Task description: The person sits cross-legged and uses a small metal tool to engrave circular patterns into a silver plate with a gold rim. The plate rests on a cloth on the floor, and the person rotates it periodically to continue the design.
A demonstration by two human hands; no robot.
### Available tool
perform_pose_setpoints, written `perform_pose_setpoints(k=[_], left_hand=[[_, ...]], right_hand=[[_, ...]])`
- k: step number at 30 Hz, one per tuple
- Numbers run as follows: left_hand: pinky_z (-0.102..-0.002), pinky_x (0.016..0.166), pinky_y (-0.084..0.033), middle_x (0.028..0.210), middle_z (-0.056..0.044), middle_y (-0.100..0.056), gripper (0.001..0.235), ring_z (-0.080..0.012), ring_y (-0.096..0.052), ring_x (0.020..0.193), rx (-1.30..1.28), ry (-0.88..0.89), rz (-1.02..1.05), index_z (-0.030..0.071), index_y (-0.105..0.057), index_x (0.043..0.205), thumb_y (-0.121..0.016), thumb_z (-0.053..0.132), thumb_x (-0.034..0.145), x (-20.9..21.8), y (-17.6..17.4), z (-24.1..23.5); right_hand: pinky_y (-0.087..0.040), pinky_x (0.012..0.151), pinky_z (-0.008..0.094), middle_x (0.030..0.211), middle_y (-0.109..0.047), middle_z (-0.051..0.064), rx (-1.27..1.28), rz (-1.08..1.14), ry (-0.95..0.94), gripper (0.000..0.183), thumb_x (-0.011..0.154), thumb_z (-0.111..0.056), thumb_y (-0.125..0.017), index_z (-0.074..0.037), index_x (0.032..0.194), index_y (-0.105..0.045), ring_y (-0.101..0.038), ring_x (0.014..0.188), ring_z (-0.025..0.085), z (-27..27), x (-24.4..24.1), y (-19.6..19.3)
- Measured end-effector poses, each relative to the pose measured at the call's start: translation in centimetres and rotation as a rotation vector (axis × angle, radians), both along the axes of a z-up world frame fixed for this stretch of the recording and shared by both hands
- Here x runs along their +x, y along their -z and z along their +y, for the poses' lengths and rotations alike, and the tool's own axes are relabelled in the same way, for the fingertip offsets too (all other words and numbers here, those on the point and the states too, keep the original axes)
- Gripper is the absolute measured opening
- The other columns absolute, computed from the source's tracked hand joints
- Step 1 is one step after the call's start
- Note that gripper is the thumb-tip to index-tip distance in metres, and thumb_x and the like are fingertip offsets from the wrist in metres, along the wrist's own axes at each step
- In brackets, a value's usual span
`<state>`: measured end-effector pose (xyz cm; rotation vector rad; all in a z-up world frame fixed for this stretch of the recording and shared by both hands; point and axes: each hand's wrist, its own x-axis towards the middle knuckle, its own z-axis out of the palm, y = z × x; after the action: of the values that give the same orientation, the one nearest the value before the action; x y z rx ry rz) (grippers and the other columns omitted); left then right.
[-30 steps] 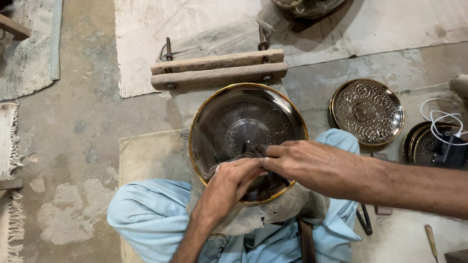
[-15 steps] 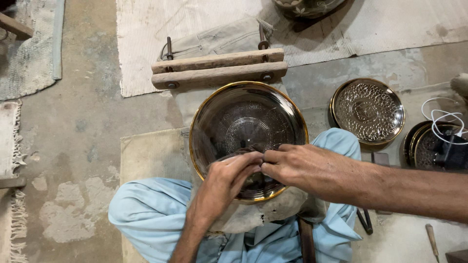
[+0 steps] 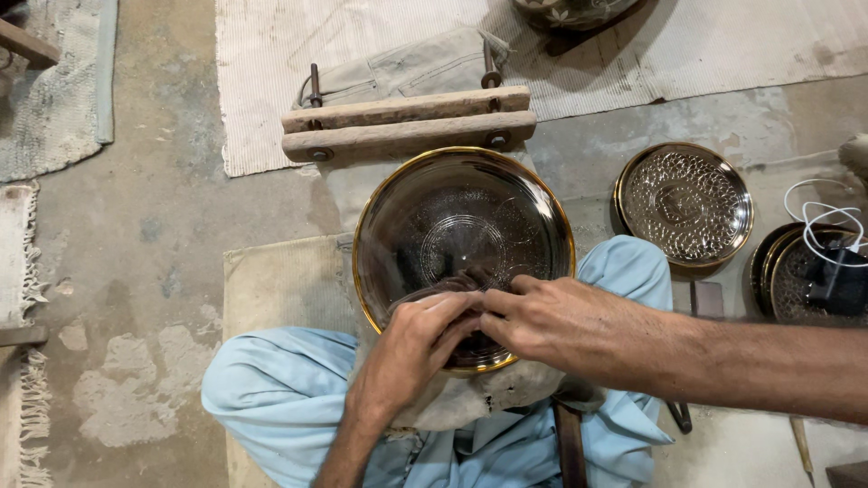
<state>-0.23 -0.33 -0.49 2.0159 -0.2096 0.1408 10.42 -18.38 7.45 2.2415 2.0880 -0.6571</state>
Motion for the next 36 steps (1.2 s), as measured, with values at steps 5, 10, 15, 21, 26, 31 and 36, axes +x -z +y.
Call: perform_pose_setpoints(k=[5, 10, 15, 21, 26, 31, 36], left_hand=[[-0.042, 0.084, -0.058, 0.109, -0.020, -0.073, 0.028, -0.0375, -0.072, 0.100, 0.010, 0.008, -0.015, -0.003, -0.067, 0.114, -0.073, 0.007, 0.088, 0.1, 0.9, -0.4], [-0.044, 0.080, -0.056, 0.102, -0.019, -0.073, 0.027, -0.0384, -0.072, 0.097, 0.014, 0.028, 0.030, -0.002, -0.067, 0.111, -0.067, -0.003, 0.084, 0.1, 1.6, -0.4], [-0.045, 0.077, -0.054, 0.094, -0.020, -0.071, 0.021, -0.0387, -0.071, 0.092, 0.036, 0.057, 0.025, -0.005, -0.063, 0.098, -0.066, -0.007, 0.077, 0.2, 2.0, 0.1], [-0.041, 0.082, -0.056, 0.100, -0.020, -0.074, 0.023, -0.0357, -0.073, 0.097, -0.019, -0.013, -0.004, -0.005, -0.067, 0.106, -0.068, -0.006, 0.084, 0.4, 1.7, -0.2], [-0.032, 0.088, -0.061, 0.110, -0.014, -0.079, 0.025, -0.0225, -0.079, 0.102, -0.181, -0.273, -0.065, 0.001, -0.072, 0.117, -0.071, 0.001, 0.091, -0.1, 0.7, 0.0], [-0.030, 0.085, -0.063, 0.107, -0.012, -0.080, 0.023, -0.0199, -0.080, 0.099, -0.212, -0.366, -0.087, 0.000, -0.073, 0.115, -0.070, 0.000, 0.092, -0.7, 0.3, 1.0], [-0.031, 0.085, -0.063, 0.108, -0.012, -0.079, 0.022, -0.0203, -0.079, 0.101, -0.173, -0.363, -0.114, 0.000, -0.073, 0.114, -0.070, -0.001, 0.092, -1.1, 0.3, 1.1]], right_hand=[[-0.064, 0.061, 0.039, 0.125, -0.059, 0.023, -0.036, -0.053, -0.025, 0.051, 0.068, 0.003, -0.073, 0.012, 0.115, -0.058, -0.067, 0.097, 0.034, 0.5, -0.3, 0.0], [-0.065, 0.060, 0.036, 0.112, -0.059, 0.023, -0.071, -0.110, -0.097, 0.046, 0.071, 0.003, -0.073, 0.015, 0.112, -0.055, -0.071, 0.087, 0.031, 1.4, -0.6, -0.4], [-0.063, 0.059, 0.037, 0.105, -0.060, 0.019, -0.097, -0.056, -0.128, 0.041, 0.075, 0.004, -0.069, 0.012, 0.113, -0.055, -0.073, 0.082, 0.030, 2.0, 0.0, -0.6], [-0.063, 0.059, 0.040, 0.097, -0.064, 0.019, -0.081, -0.035, -0.021, 0.019, 0.083, 0.002, -0.064, 0.010, 0.100, -0.062, -0.074, 0.078, 0.032, 2.3, 0.6, 0.1], [-0.064, 0.064, 0.043, 0.102, -0.067, 0.021, -0.184, -0.026, 0.168, 0.023, 0.085, 0.000, -0.065, 0.006, 0.107, -0.063, -0.075, 0.082, 0.036, 1.9, 0.2, 0.9], [-0.066, 0.060, 0.042, 0.115, -0.065, 0.032, -0.096, -0.059, 0.135, 0.045, 0.072, 0.005, -0.069, 0.009, 0.116, -0.061, -0.075, 0.089, 0.042, 1.6, -0.3, 1.2], [-0.066, 0.065, 0.040, 0.105, -0.068, 0.026, -0.161, -0.035, 0.142, 0.039, 0.076, 0.008, -0.068, 0.010, 0.115, -0.060, -0.075, 0.089, 0.037, 1.5, -0.5, 1.3]])
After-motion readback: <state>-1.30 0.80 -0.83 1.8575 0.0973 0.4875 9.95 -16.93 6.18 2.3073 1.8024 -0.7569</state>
